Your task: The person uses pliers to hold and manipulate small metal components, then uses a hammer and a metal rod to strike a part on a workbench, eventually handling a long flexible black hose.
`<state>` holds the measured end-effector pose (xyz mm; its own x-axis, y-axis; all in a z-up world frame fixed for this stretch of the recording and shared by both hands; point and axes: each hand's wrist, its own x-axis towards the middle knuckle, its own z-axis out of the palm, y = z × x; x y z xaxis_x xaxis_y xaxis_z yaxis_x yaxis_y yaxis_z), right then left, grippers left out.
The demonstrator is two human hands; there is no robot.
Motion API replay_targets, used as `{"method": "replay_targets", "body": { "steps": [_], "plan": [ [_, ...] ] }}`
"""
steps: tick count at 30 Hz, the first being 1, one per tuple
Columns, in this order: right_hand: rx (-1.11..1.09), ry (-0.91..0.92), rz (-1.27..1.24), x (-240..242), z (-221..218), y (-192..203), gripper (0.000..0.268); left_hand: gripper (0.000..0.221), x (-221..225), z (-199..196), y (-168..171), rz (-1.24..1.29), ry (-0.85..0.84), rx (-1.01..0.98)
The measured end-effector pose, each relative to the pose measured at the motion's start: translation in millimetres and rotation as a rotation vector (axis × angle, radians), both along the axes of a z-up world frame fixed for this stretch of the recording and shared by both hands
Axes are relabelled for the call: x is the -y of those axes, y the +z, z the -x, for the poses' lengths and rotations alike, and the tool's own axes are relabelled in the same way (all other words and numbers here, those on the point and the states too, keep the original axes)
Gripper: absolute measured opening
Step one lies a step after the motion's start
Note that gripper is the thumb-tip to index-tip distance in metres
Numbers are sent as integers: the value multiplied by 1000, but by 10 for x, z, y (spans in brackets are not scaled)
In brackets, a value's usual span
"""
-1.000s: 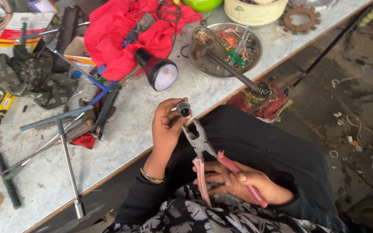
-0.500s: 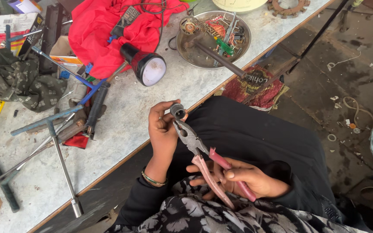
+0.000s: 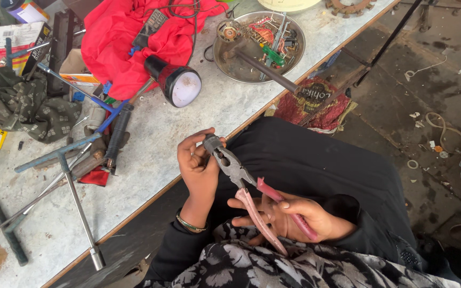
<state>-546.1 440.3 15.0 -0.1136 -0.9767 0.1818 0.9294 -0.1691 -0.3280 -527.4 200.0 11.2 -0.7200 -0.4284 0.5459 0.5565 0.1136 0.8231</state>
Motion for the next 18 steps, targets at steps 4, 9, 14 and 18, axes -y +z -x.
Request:
{"method": "replay_targets", "body": {
  "steps": [4,9,14,18],
  "plan": [
    [6,1,5,-11,-13,12,79,46,21,-7,-79,19,21,-27],
    [-20,8,13,0,1,12,48,46,-1,-6,-117,-6,0,-39],
    [4,1,-2,35,-26,-16,62,46,-41,-63,-65,-35,-57,-41],
    [-60,-3,4,35,8,-62,38,23,5,-169,28,-240,-193,-31]
  ]
}}
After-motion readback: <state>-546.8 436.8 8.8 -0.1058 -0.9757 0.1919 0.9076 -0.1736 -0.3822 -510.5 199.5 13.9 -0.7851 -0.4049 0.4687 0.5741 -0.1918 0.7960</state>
